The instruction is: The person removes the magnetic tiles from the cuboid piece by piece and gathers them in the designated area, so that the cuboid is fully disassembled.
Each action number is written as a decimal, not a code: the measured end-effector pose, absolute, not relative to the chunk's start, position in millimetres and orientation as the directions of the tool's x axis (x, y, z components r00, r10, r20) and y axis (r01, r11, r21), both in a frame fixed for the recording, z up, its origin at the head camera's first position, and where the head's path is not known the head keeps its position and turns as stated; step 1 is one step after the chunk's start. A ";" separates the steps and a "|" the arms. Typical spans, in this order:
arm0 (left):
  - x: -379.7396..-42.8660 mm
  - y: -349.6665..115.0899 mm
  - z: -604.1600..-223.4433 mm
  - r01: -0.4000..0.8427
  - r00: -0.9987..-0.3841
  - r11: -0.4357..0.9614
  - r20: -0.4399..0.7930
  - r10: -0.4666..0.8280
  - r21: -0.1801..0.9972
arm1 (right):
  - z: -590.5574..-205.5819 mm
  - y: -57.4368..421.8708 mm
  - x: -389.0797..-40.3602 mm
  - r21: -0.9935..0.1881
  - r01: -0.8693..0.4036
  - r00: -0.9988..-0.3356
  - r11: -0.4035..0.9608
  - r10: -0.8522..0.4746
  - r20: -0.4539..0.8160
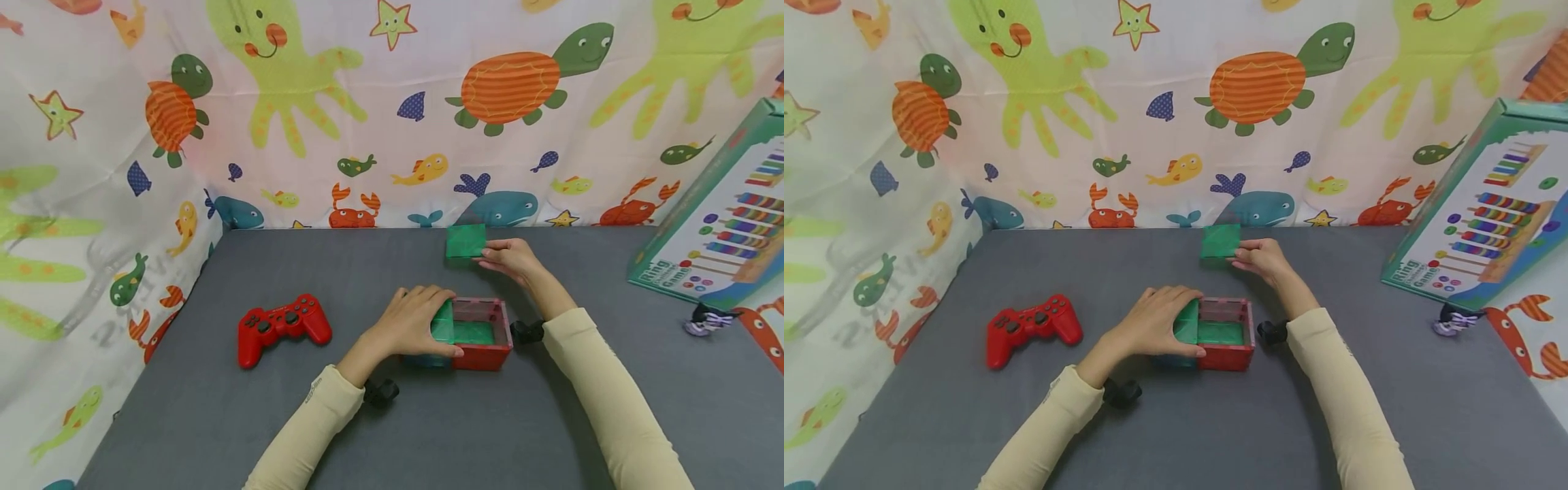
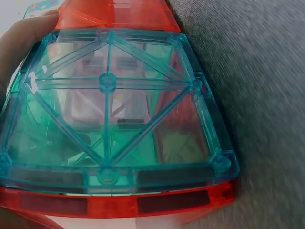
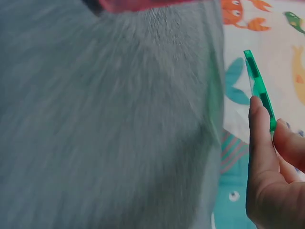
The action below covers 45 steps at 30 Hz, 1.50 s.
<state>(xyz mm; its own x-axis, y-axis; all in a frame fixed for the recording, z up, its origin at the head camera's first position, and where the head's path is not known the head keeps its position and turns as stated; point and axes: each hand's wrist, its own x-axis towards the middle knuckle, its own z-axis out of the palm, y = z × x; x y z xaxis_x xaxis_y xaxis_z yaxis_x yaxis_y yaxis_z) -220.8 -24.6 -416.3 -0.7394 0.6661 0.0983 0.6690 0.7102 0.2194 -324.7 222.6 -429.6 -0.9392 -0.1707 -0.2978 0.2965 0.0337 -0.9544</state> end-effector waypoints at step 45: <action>-218.0 -51.1 -416.4 0.687 -0.725 0.697 0.121 0.678 0.208 | -382.8 213.6 -231.1 -0.645 -0.072 -0.930 0.761 -0.285 -0.232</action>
